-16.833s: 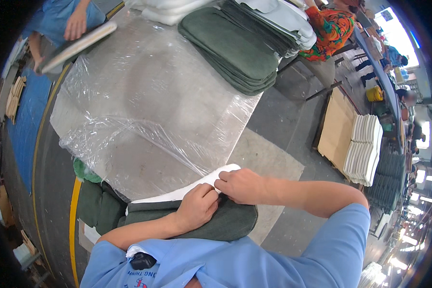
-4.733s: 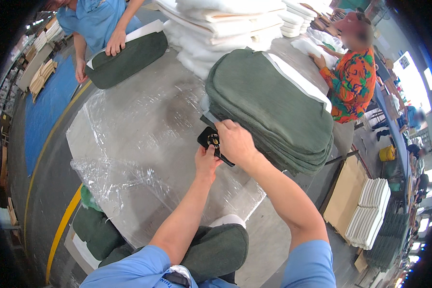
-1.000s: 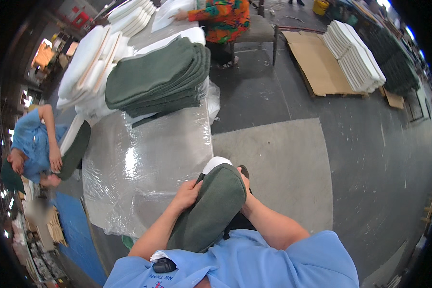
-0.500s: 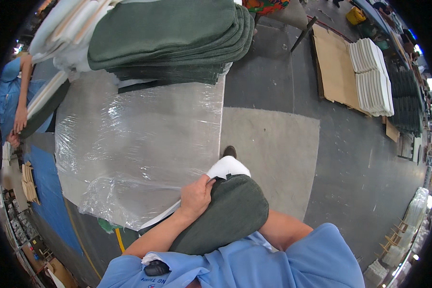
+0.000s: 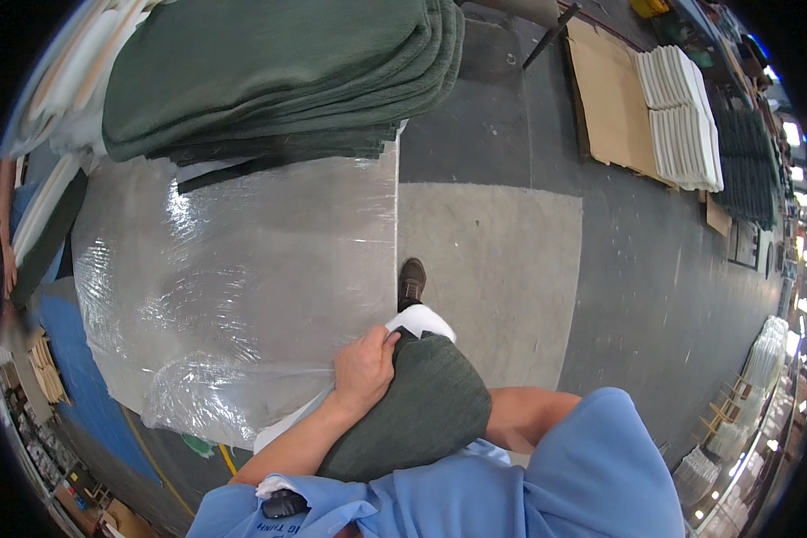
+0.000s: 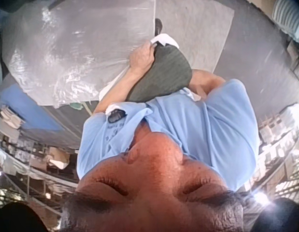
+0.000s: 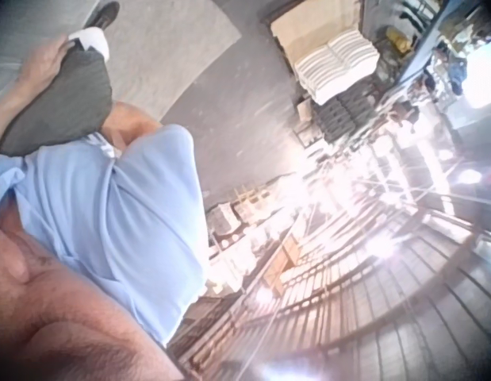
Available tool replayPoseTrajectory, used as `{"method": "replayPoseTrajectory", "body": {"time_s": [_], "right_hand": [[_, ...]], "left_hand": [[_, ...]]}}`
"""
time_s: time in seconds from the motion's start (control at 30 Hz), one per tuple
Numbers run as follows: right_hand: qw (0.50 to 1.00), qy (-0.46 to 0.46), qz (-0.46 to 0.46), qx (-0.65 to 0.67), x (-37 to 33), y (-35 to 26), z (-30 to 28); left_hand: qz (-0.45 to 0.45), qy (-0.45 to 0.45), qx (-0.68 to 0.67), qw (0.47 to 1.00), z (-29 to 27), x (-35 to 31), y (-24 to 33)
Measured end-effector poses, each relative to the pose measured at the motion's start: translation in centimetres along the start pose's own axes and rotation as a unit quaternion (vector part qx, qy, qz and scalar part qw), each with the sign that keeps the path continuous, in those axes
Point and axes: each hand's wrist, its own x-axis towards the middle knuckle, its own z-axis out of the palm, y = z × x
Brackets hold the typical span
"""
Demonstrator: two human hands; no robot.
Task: The person inserts white foam inserts into green fabric covers, folds and tucks the edges, and stacks the finished cushions on a table. The person also handles a small black device briefly and continues the stuffing process with multiple units.
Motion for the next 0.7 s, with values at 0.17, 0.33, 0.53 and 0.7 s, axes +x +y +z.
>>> {"method": "replayPoseTrajectory", "body": {"time_s": [0.17,0.33,0.53,0.7], "right_hand": [[1.000,0.005,-0.021,-0.011,0.7,1.2,0.1],[0.998,-0.001,-0.052,-0.036,1.6,2.5,0.1],[0.986,0.003,-0.106,-0.126,1.6,3.7,-0.7],[0.679,0.280,-0.254,-0.630,-0.4,-5.3,5.6]], "left_hand": [[-0.002,-0.036,0.017,0.999,0.4,0.6,-0.2],[-0.034,-0.022,0.020,0.999,-0.3,-1.3,-0.6],[0.014,0.016,-0.011,1.000,-2.3,-5.7,-1.6],[0.119,0.075,-0.002,0.990,-1.8,-6.6,-1.4]]}}
